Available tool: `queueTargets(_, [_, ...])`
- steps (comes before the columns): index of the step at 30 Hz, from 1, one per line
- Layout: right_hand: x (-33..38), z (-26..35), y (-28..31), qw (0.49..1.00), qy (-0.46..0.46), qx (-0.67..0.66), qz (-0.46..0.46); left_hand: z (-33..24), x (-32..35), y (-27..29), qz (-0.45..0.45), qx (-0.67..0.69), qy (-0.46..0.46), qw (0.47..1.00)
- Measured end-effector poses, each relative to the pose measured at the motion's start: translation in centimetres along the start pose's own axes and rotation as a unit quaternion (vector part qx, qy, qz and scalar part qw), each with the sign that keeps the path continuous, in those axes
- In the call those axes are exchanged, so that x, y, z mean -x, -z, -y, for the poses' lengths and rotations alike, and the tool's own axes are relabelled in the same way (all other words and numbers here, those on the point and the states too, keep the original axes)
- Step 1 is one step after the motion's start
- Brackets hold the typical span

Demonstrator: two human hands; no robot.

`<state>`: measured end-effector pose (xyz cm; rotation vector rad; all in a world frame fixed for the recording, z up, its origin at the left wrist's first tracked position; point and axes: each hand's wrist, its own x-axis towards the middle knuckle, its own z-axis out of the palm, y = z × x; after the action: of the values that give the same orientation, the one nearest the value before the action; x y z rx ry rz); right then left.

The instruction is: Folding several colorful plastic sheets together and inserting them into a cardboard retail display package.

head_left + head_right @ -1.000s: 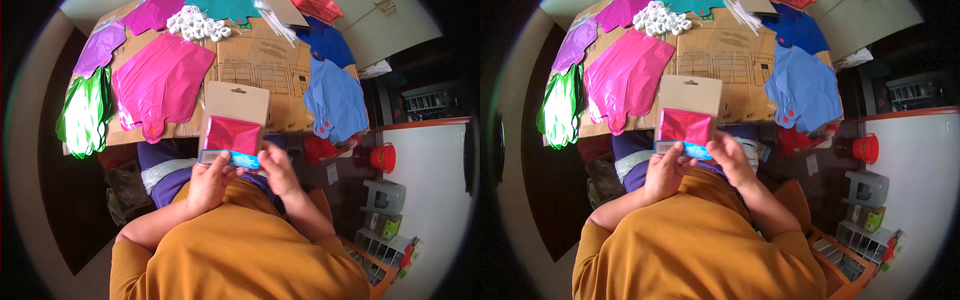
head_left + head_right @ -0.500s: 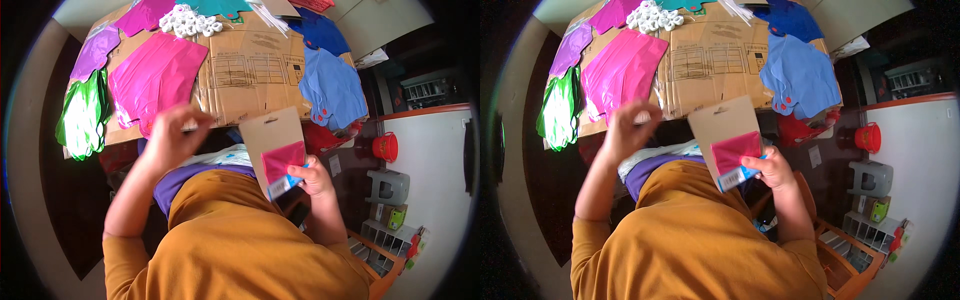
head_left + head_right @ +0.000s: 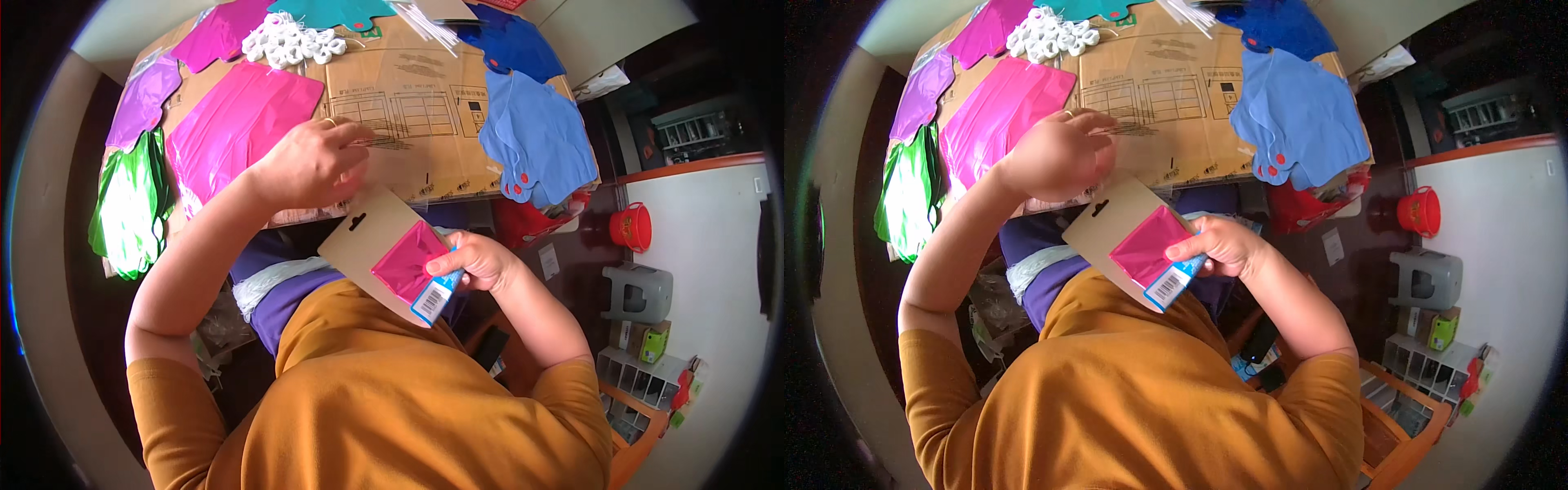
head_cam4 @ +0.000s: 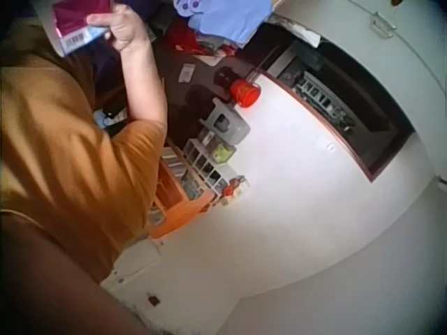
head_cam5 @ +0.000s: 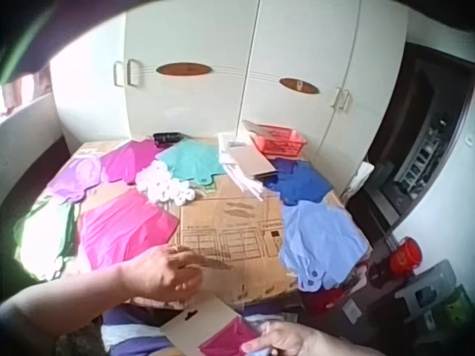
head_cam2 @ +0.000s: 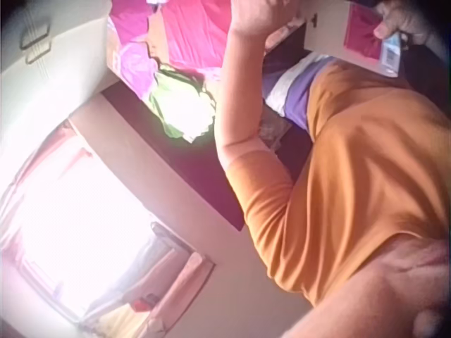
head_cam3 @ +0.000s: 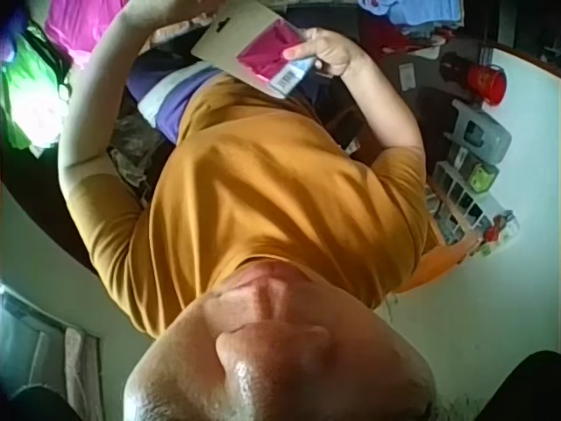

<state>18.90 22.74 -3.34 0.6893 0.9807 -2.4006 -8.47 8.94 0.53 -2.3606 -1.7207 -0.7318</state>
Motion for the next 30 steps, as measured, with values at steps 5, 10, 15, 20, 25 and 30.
queueTargets(5, [1.2, -0.5, 0.0, 0.999, 0.017, 0.004, -0.036, 0.0, 0.5, -1.5, 0.05, 0.024, 0.005, 0.998])
queueTargets(10, [1.2, -0.4, 0.1, 0.998, 0.03, 0.022, -0.042, -0.2, 0.4, -2.0, 0.024, -0.024, -0.005, 0.999])
queueTargets(15, [0.9, 0.1, -1.1, 0.987, 0.106, -0.016, -0.122, -0.3, 0.6, -1.4, 0.08, -0.016, -0.01, 0.997])
queueTargets(20, [0.8, -1.9, -2.3, 0.973, 0.165, -0.004, -0.159, -0.7, 0.1, -0.3, 0.124, 0.021, -0.003, 0.992])
queueTargets(25, [0.0, -3.1, -3.6, 0.958, 0.206, 0.004, -0.198, -1.7, 0.5, -0.6, 0.06, 0.01, -0.076, 0.995])
queueTargets(30, [-1.0, -2.2, -3.2, 0.949, 0.204, 0.097, -0.222, -2.8, 2.1, -0.8, 0.032, -0.019, -0.104, 0.994])
